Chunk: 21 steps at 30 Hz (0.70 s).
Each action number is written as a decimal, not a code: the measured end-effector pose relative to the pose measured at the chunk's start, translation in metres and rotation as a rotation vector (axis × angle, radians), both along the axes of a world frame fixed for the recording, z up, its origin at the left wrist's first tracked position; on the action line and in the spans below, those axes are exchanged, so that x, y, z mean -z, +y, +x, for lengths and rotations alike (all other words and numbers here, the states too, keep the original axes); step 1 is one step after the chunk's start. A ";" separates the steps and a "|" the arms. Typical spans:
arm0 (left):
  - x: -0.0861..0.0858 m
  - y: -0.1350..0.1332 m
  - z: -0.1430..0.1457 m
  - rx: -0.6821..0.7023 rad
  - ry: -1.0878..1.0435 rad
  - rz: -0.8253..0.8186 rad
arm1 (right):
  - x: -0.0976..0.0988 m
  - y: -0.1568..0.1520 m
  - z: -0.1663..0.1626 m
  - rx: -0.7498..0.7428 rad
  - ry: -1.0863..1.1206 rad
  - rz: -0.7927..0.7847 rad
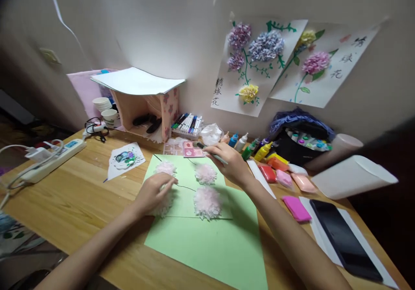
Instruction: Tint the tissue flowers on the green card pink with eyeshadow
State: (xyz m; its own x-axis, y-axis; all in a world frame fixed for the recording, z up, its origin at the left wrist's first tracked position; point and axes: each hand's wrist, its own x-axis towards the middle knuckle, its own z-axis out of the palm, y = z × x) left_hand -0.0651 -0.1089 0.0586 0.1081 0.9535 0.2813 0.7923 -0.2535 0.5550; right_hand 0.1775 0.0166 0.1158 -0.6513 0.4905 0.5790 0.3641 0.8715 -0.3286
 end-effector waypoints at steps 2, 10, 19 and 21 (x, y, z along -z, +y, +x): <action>-0.007 0.001 -0.024 -0.236 0.016 -0.074 | -0.002 0.011 -0.008 0.007 0.077 -0.047; 0.019 -0.020 -0.079 -0.436 -0.388 -0.522 | 0.022 0.023 0.021 0.052 0.247 -0.366; 0.026 -0.027 -0.060 -0.455 -0.724 -0.424 | 0.055 -0.022 0.122 0.277 0.530 -0.600; 0.024 -0.032 -0.062 -0.498 -0.742 -0.416 | 0.053 -0.032 0.137 0.296 0.615 -0.614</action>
State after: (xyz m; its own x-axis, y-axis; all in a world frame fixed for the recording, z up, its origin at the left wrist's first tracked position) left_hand -0.1272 -0.1409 0.0346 -0.4011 0.8805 -0.2526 0.1699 0.3424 0.9241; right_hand 0.3145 -0.0155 0.0627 -0.1132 0.9242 0.3648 0.1528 0.3790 -0.9127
